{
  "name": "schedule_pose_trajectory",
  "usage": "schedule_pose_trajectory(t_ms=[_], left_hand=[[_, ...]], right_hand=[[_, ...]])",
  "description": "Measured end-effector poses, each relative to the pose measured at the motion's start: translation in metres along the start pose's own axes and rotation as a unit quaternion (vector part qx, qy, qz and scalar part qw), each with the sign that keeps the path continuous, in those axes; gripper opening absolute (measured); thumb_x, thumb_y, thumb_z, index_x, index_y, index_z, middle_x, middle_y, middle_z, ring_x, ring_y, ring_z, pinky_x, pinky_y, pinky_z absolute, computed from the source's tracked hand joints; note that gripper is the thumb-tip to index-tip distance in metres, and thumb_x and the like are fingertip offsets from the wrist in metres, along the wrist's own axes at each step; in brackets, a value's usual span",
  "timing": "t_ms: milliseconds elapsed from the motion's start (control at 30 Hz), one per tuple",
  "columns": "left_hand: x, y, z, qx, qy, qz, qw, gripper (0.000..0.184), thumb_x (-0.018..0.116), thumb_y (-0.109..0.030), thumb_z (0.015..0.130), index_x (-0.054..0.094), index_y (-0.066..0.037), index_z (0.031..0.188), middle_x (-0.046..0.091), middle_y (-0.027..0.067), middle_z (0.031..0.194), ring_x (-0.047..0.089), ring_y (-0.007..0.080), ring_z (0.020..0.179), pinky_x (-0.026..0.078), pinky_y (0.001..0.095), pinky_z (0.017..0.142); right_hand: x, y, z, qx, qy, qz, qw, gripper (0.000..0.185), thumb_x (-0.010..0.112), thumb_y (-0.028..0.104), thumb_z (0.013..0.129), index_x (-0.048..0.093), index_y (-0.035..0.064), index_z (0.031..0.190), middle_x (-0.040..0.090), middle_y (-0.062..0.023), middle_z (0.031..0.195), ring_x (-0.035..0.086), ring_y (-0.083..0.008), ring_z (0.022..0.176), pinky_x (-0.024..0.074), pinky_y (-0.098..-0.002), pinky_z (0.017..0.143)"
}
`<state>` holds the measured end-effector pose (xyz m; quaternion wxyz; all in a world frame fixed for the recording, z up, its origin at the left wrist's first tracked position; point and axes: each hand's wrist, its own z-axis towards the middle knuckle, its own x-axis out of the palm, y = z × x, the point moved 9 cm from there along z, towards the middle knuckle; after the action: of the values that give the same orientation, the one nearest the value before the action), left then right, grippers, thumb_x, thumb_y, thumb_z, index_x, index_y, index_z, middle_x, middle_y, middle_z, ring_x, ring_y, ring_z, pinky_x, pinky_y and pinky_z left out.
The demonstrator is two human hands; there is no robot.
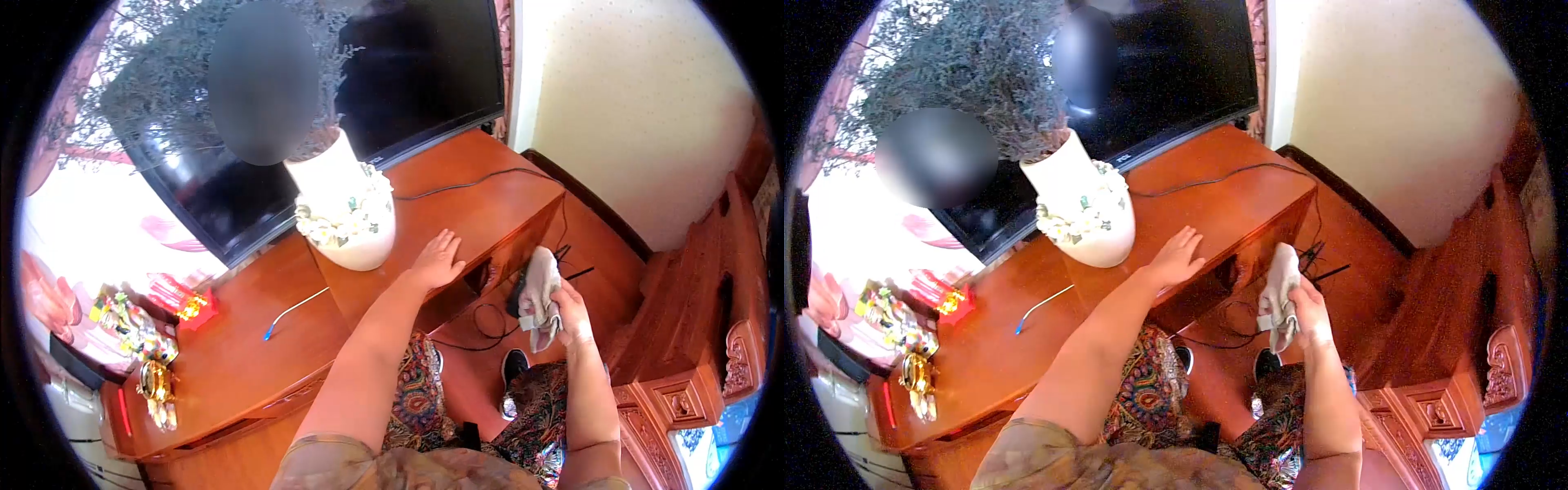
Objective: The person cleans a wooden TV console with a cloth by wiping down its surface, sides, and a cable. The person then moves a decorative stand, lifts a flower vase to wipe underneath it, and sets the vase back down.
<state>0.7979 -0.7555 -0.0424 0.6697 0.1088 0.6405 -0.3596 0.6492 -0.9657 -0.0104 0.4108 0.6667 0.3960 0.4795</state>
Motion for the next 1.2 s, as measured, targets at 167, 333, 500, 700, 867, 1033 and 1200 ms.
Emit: schedule_pose_trajectory(t_ms=[167,333,500,700,867,1033,1200], left_hand=[[-0.051,-0.042,-0.033,0.103,-0.104,-0.067,0.987,0.040,0.053,-0.025,0.084,0.049,-0.001,0.116,0.049,0.0201,0.121,0.045,0.0332,0.115,0.037,0.0402,0.096],[-0.151,-0.044,-0.101,0.040,-0.278,-0.066,0.958,0.017,0.060,-0.015,0.077,0.056,-0.004,0.064,0.056,0.0091,0.064,0.055,0.0271,0.063,0.043,0.0376,0.058],[-0.254,0.016,-0.167,-0.066,-0.529,-0.023,0.846,0.012,0.064,-0.006,0.073,0.055,-0.004,0.064,0.053,0.0067,0.065,0.051,0.0205,0.059,0.041,0.0314,0.055],[-0.291,0.073,-0.154,-0.182,-0.505,0.039,0.843,0.078,0.074,-0.031,0.071,0.035,0.010,0.126,0.049,0.0243,0.117,0.049,0.0296,0.108,0.039,0.0360,0.093],[-0.301,0.074,-0.116,-0.158,-0.470,-0.111,0.861,0.096,0.079,-0.029,0.063,0.022,0.011,0.129,0.043,0.0276,0.121,0.044,0.0308,0.113,0.036,0.0377,0.095],[-0.298,0.066,-0.098,-0.140,-0.427,-0.260,0.855,0.090,0.080,-0.018,0.063,0.023,0.005,0.129,0.047,0.0207,0.117,0.049,0.0254,0.107,0.042,0.0334,0.089],[-0.292,0.095,-0.095,-0.157,-0.451,-0.251,0.842,0.084,0.080,-0.017,0.063,0.027,0.007,0.124,0.049,0.0193,0.114,0.052,0.0237,0.101,0.043,0.0317,0.088]], right_hand=[[0.009,-0.001,0.015,-0.002,0.057,0.041,0.998,0.044,0.038,0.003,0.079,0.047,-0.0026,0.122,0.059,-0.0127,0.104,0.057,-0.0209,0.091,0.0461,-0.0305,0.081],[0.014,0.003,0.007,0.019,0.046,0.058,0.997,0.048,0.036,0.003,0.079,0.041,-0.0034,0.126,0.058,-0.0150,0.103,0.058,-0.0235,0.089,0.0487,-0.0345,0.079],[0.022,0.006,0.006,0.013,0.067,0.041,0.997,0.044,0.033,0.004,0.080,0.042,-0.0032,0.123,0.059,-0.0161,0.098,0.060,-0.0251,0.082,0.0507,-0.0373,0.072],[0.026,-0.022,0.020,0.050,0.086,0.019,0.995,0.043,0.035,0.006,0.084,0.042,-0.0014,0.125,0.059,-0.0145,0.098,0.059,-0.0230,0.081,0.0494,-0.0352,0.073],[0.032,-0.025,0.015,0.077,0.091,-0.030,0.992,0.043,0.041,0.008,0.084,0.044,0.0016,0.127,0.059,-0.0124,0.100,0.058,-0.0207,0.084,0.0476,-0.0320,0.076],[0.027,-0.038,0.025,0.072,0.096,-0.007,0.993,0.043,0.041,0.008,0.084,0.044,0.0000,0.126,0.059,-0.0112,0.101,0.057,-0.0187,0.086,0.0461,-0.0283,0.078],[0.021,-0.036,0.028,0.048,0.096,-0.009,0.994,0.042,0.041,0.007,0.081,0.047,-0.0011,0.123,0.058,-0.0087,0.102,0.054,-0.0157,0.089,0.0434,-0.0269,0.080]])
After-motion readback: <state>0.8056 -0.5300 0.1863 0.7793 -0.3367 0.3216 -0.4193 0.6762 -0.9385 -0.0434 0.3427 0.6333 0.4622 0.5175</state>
